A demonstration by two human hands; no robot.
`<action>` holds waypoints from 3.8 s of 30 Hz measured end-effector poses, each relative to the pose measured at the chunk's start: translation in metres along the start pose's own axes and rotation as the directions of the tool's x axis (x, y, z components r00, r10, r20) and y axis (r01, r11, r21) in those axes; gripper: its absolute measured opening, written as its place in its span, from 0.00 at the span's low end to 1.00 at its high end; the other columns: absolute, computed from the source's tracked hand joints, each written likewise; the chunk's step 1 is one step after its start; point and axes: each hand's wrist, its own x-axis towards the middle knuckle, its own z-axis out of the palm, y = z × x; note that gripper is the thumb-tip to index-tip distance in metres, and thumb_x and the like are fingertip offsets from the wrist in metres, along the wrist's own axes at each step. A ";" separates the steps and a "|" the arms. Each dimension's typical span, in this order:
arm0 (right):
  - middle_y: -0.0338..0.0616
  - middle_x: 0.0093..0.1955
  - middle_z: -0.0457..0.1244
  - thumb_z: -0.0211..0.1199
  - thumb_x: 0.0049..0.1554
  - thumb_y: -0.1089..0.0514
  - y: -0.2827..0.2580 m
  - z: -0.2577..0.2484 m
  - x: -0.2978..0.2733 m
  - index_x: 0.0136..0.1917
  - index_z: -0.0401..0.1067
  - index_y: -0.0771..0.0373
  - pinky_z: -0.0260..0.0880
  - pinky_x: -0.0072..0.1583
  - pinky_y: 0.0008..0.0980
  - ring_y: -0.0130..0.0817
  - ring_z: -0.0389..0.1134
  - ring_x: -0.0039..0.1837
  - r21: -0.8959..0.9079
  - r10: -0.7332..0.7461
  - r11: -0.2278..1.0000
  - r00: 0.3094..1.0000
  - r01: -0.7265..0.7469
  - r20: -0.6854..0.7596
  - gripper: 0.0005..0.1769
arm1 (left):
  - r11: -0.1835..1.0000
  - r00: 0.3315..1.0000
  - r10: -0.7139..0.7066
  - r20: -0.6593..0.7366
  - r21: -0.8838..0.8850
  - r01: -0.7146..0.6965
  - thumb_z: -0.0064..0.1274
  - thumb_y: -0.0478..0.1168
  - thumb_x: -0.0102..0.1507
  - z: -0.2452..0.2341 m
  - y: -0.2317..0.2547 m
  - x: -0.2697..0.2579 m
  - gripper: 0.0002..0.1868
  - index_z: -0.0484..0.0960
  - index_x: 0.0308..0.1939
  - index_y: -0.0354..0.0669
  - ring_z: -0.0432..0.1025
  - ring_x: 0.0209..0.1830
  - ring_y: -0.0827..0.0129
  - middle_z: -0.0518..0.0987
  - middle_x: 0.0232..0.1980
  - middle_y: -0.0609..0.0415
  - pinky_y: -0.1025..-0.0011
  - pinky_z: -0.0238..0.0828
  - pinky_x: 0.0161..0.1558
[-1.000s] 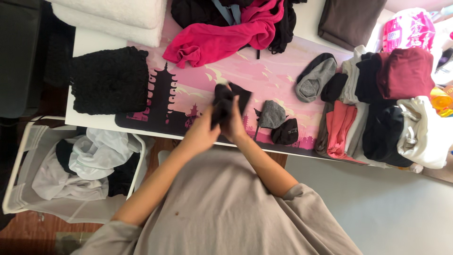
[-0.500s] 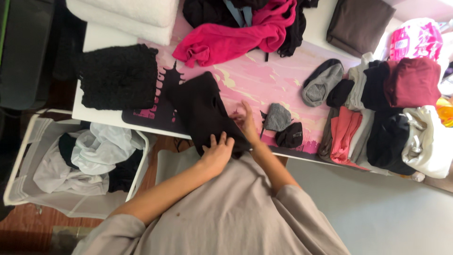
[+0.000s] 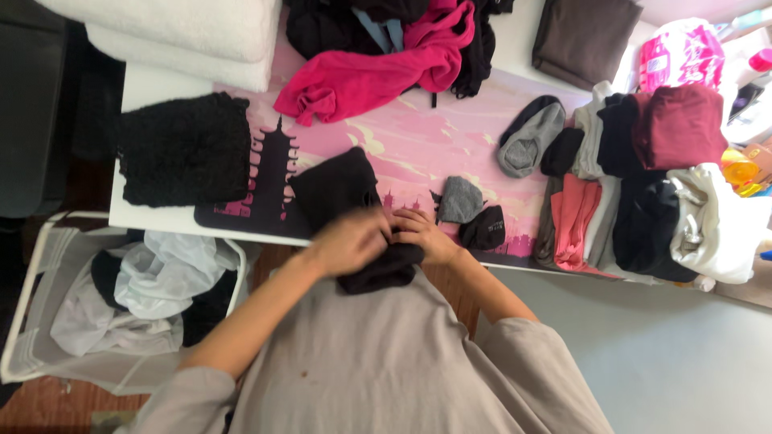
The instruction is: The person folds multiple items of clothing, including black and pink garments, by hand on a desk and arranges them into separate stacks.
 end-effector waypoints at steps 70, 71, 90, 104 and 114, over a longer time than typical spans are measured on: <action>0.72 0.76 0.49 0.58 0.64 0.39 0.041 0.082 0.147 0.81 0.47 0.68 0.55 0.74 0.56 0.68 0.54 0.75 -0.060 0.707 0.640 0.618 -0.766 -0.343 0.45 | 0.780 0.350 -0.626 -0.697 -0.553 0.293 0.64 0.51 0.60 0.056 -0.095 -0.048 0.46 0.60 0.74 0.33 0.70 0.59 0.56 0.72 0.63 0.37 0.64 0.71 0.58; 0.70 0.72 0.56 0.61 0.61 0.39 0.039 0.079 0.147 0.79 0.49 0.68 0.60 0.72 0.50 0.61 0.60 0.73 0.144 0.780 0.617 0.577 -0.774 -0.240 0.46 | 0.741 0.451 -0.662 -0.599 -0.615 0.270 0.64 0.52 0.60 0.049 -0.095 -0.047 0.41 0.67 0.70 0.33 0.73 0.59 0.57 0.76 0.61 0.39 0.64 0.71 0.59; 0.60 0.65 0.63 0.59 0.64 0.44 -0.033 0.158 0.361 0.72 0.52 0.70 0.65 0.67 0.39 0.44 0.66 0.66 0.667 0.746 0.599 0.612 -0.443 -0.264 0.35 | 0.743 0.391 0.099 -0.915 0.330 0.582 0.48 0.31 0.72 -0.178 -0.105 -0.134 0.24 0.67 0.73 0.42 0.63 0.78 0.47 0.72 0.74 0.44 0.52 0.58 0.78; 0.59 0.62 0.68 0.72 0.42 0.51 0.001 0.032 0.315 0.68 0.62 0.47 0.64 0.62 0.58 0.66 0.67 0.60 -0.466 0.109 0.626 0.661 -0.626 -0.742 0.41 | 0.571 0.625 -0.166 -0.762 0.443 0.691 0.42 0.68 0.66 -0.148 -0.145 -0.078 0.40 0.61 0.80 0.63 0.47 0.78 0.27 0.50 0.82 0.32 0.24 0.34 0.68; 0.53 0.70 0.58 0.60 0.57 0.57 0.005 0.092 0.143 0.50 0.75 0.55 0.58 0.68 0.62 0.56 0.56 0.74 -0.295 0.552 0.744 0.800 -0.599 -0.234 0.08 | 0.390 0.698 -0.066 -0.713 0.626 0.676 0.46 0.65 0.68 -0.148 -0.128 -0.068 0.44 0.60 0.82 0.48 0.47 0.77 0.22 0.51 0.80 0.23 0.21 0.36 0.65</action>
